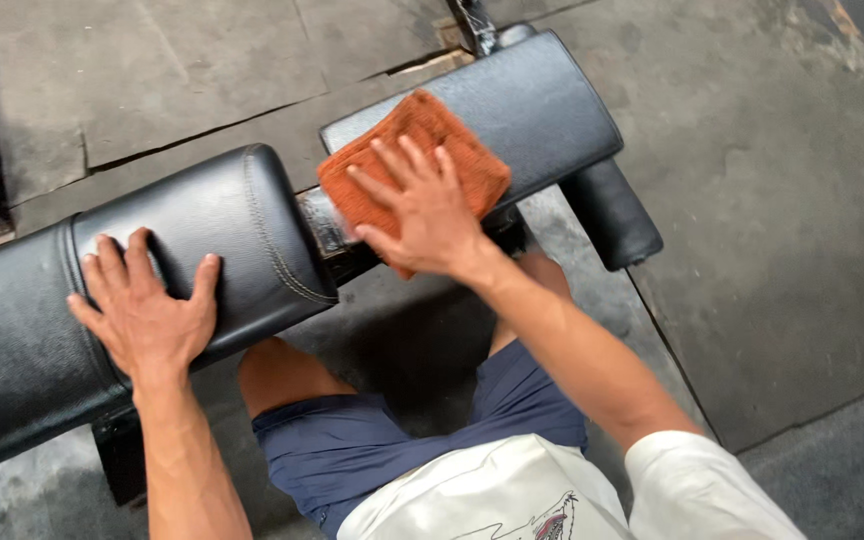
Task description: The person wipes down various pieces of gym equipment, including a bench and barbell bars, with an orange cloth.
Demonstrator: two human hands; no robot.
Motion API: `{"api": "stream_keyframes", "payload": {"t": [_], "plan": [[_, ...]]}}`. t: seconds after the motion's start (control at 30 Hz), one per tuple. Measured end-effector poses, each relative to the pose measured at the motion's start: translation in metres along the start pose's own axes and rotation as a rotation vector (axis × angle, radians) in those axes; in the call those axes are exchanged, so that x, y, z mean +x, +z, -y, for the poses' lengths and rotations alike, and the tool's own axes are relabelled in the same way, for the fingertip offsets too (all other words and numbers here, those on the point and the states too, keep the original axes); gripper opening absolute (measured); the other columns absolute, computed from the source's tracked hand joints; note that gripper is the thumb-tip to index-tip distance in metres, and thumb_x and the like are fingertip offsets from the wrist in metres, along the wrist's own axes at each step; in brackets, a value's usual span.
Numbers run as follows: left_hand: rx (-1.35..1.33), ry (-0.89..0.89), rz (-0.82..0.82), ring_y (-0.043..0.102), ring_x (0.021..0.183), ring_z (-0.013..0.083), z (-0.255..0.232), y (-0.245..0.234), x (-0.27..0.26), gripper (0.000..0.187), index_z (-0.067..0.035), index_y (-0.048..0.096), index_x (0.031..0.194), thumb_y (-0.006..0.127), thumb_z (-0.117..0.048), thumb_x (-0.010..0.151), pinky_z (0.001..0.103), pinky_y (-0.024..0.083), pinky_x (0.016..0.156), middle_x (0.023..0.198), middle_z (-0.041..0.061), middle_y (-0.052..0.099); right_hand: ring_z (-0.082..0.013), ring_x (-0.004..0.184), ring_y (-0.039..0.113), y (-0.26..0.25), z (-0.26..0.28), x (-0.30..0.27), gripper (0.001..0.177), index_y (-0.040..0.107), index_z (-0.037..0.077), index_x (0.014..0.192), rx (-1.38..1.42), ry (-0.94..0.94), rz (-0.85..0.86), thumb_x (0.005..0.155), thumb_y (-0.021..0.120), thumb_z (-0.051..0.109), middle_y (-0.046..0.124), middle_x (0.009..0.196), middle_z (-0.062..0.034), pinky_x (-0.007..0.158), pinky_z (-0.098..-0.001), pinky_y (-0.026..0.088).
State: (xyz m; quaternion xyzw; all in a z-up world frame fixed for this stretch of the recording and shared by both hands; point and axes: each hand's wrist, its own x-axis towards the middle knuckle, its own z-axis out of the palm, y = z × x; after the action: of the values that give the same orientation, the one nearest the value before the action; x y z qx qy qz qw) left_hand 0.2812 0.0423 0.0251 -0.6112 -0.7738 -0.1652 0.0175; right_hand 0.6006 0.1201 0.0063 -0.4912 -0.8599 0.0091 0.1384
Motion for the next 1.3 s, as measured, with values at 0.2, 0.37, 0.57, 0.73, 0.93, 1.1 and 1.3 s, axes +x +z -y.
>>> {"api": "stream_keyframes", "payload": {"t": [0.2, 0.37, 0.57, 0.73, 0.93, 1.1, 1.3], "plan": [[-0.041, -0.037, 0.036, 0.023, 0.149, 0.0483, -0.004, -0.001, 0.000, 0.083, -0.004, 0.047, 0.154, 0.057, -0.061, 0.094, 0.073, 0.010, 0.111, 0.164, 0.031, 0.032, -0.0407, 0.153, 0.020, -0.039, -0.090, -0.016, 0.072, 0.042, 0.027, 0.159, 0.051, 0.399, -0.004, 0.097, 0.045, 0.064, 0.025, 0.168, -0.0126, 0.117, -0.0705, 0.011], [-0.038, -0.031, 0.040, 0.022, 0.150, 0.0483, -0.003, 0.003, 0.000, 0.081, -0.006, 0.045, 0.153, 0.057, -0.061, 0.094, 0.073, 0.009, 0.110, 0.165, 0.032, 0.032, -0.0410, 0.154, 0.020, -0.024, -0.089, -0.032, 0.070, 0.035, 0.033, 0.160, -0.003, 0.477, -0.082, 0.099, 0.048, 0.064, 0.023, 0.169, -0.0123, 0.120, -0.0701, 0.011], [-0.046, -0.016, 0.062, 0.019, 0.150, 0.0487, -0.005, 0.000, -0.001, 0.083, -0.003, 0.044, 0.155, 0.056, -0.059, 0.095, 0.074, 0.007, 0.110, 0.165, 0.034, 0.030, -0.0372, 0.148, 0.042, -0.002, -0.052, -0.058, 0.077, 0.049, 0.030, 0.154, -0.058, 0.083, -0.278, 0.093, 0.055, 0.076, 0.044, 0.161, -0.0084, 0.117, -0.0653, 0.026], [-0.049, -0.034, 0.071, 0.017, 0.151, 0.0470, -0.006, -0.002, 0.001, 0.084, -0.004, 0.042, 0.157, 0.054, -0.060, 0.096, 0.073, 0.007, 0.111, 0.166, 0.032, 0.028, -0.0372, 0.130, 0.060, 0.000, -0.108, -0.067, 0.051, 0.068, 0.021, 0.136, -0.034, -0.016, -0.548, 0.090, 0.070, 0.044, 0.064, 0.144, -0.0072, 0.105, -0.0569, 0.034], [-0.041, -0.032, 0.068, 0.017, 0.151, 0.0470, -0.002, 0.002, 0.001, 0.086, -0.003, 0.042, 0.157, 0.055, -0.061, 0.095, 0.073, 0.006, 0.111, 0.166, 0.033, 0.027, -0.0324, 0.133, 0.060, 0.008, -0.120, -0.082, 0.041, 0.066, 0.010, 0.137, 0.050, 0.224, -0.640, 0.104, 0.057, 0.032, 0.071, 0.137, -0.0114, 0.114, -0.0528, 0.031], [-0.048, -0.048, 0.083, 0.015, 0.152, 0.0449, -0.007, -0.002, 0.000, 0.087, -0.005, 0.041, 0.159, 0.052, -0.064, 0.096, 0.072, 0.005, 0.112, 0.167, 0.031, 0.026, -0.0423, 0.106, 0.052, 0.024, -0.037, -0.113, 0.042, 0.060, 0.006, 0.128, -0.222, 0.266, -0.428, 0.103, 0.040, 0.032, 0.060, 0.122, -0.0165, 0.101, -0.0524, 0.037], [-0.045, -0.037, 0.071, 0.020, 0.150, 0.0490, -0.009, -0.004, 0.000, 0.083, -0.003, 0.043, 0.156, 0.056, -0.060, 0.096, 0.073, 0.007, 0.111, 0.164, 0.031, 0.030, -0.0132, 0.037, 0.061, 0.099, 0.027, -0.145, 0.028, 0.067, 0.012, 0.106, 0.876, 0.723, -0.587, 0.098, 0.040, 0.010, 0.055, 0.040, 0.0005, 0.046, -0.0264, 0.048]]}}
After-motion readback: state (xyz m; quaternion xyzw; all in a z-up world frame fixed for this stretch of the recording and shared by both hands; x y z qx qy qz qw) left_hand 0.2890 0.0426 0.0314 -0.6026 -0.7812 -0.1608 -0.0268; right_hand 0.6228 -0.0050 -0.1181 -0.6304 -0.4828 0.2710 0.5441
